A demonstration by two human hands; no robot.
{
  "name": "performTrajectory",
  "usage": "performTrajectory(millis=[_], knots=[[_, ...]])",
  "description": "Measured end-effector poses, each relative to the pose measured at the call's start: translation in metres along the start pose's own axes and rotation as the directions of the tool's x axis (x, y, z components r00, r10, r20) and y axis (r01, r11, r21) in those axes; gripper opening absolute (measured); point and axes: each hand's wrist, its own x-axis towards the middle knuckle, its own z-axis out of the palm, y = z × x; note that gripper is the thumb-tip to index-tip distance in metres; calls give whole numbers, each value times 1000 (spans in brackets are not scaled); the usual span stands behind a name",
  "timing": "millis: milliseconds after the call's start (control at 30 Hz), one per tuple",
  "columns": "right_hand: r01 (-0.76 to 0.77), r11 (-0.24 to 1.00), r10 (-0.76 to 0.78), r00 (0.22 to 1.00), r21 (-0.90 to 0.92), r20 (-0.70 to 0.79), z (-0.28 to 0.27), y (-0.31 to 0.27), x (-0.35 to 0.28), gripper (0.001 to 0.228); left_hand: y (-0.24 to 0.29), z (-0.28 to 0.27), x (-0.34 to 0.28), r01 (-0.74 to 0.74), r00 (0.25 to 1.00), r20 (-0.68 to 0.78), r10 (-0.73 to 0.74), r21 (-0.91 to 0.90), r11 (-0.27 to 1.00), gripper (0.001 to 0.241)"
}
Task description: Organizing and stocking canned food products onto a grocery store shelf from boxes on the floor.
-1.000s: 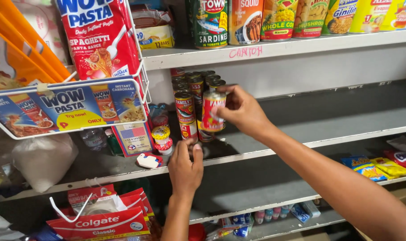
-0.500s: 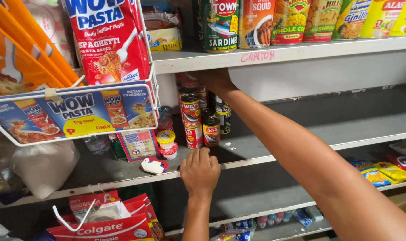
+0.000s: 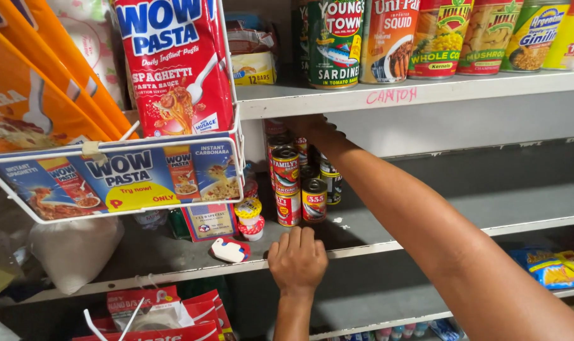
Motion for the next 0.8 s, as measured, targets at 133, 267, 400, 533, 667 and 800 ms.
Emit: performTrajectory(millis=[133,267,400,533,667,800], knots=[[6,996,-10,999,86,49,3,9,-7,39,1,-2,-2,-3,1000,-1,3,-8,1000,7],[16,997,-17,1000,77,8,-36,-14,-10,39,0,2,-3,-6,1000,-11,6,16,1000,6],[20,997,-19,1000,73,-14,-16,4,-2,38,1,0,-4,-2,1000,-19,2,-2,1000,4],[35,997,-32,998,66,-49,-25,1,-2,37,0,1,-3,-14,999,-33,13,-8,1000,6],[43,997,-38,997,68,-73,-17,1,-2,36,0,2,-6,-3,1000,-21,3,6,1000,5],[51,996,-44,994,67,-100,-1,13,0,35,-1,4,-3,-7,1000,-10,7,19,1000,5]])
